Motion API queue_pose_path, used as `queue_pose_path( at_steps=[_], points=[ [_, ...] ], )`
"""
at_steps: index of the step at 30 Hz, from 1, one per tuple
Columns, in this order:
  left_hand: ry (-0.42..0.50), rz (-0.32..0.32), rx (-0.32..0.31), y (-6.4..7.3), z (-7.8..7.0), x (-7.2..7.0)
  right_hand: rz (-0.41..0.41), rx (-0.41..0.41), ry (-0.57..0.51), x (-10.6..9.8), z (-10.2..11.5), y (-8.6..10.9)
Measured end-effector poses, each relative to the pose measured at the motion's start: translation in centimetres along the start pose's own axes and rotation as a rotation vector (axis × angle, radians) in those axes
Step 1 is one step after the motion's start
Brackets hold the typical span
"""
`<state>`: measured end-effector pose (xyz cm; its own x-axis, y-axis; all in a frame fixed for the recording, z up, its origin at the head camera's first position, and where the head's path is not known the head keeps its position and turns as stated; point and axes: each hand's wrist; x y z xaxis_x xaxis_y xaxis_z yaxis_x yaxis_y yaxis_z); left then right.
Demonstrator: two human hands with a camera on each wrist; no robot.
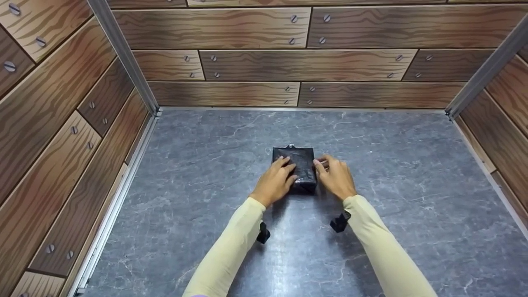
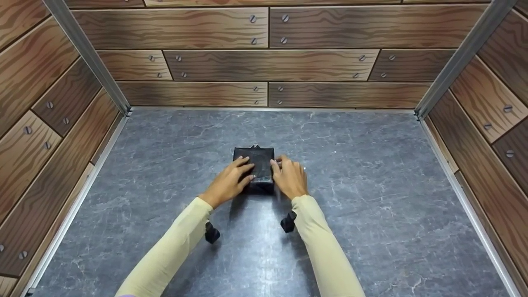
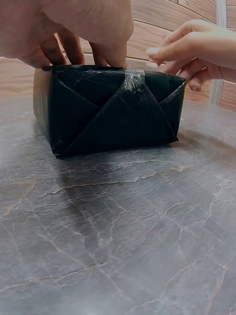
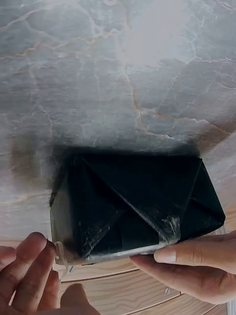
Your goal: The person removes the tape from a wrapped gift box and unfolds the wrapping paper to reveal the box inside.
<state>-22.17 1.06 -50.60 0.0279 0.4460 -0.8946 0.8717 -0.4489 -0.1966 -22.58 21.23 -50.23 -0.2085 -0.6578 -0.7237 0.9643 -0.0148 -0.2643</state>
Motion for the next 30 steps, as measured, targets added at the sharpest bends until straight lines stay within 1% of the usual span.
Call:
queue_pose_path(
  at_steps=[11, 16, 20, 23, 27, 30],
  points=[
    [0.007, 0.028, -0.021, 0.0, 0.1, 0.1, -0.025, 0.002, 0.002, -0.8, -0.1, 0.0],
    [-0.004, 0.009, 0.003, 0.0, 0.1, 0.0, -0.047, 0.000, 0.001, -1.1, -0.3, -0.1],
    [-0.020, -0.006, -0.005, 0.1, -0.1, 0.0, -0.048, -0.010, -0.003, -1.3, -0.5, -0.1],
    [-0.047, -0.042, -0.009, 0.1, -0.3, 0.2, -0.049, -0.029, 0.001, -1.4, -0.5, -0.1],
    [-0.119, -0.106, 0.001, 0.0, -0.8, 0.5, -0.051, -0.061, 0.014, -1.3, -0.2, 0.1],
    [-0.186, -0.139, 0.004, 0.0, -1.1, 0.8, -0.031, -0.093, 0.023, -1.0, 0.2, 0.7]
  ],
)
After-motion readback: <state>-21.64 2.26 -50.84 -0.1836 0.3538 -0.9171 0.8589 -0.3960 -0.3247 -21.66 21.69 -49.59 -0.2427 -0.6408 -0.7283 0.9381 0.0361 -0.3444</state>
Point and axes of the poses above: each hand's wrist, its own y-axis away from the middle knuckle, its own x-axis out of the palm, z = x × y, and after that the axes turned 1 degree about -z, right-handed
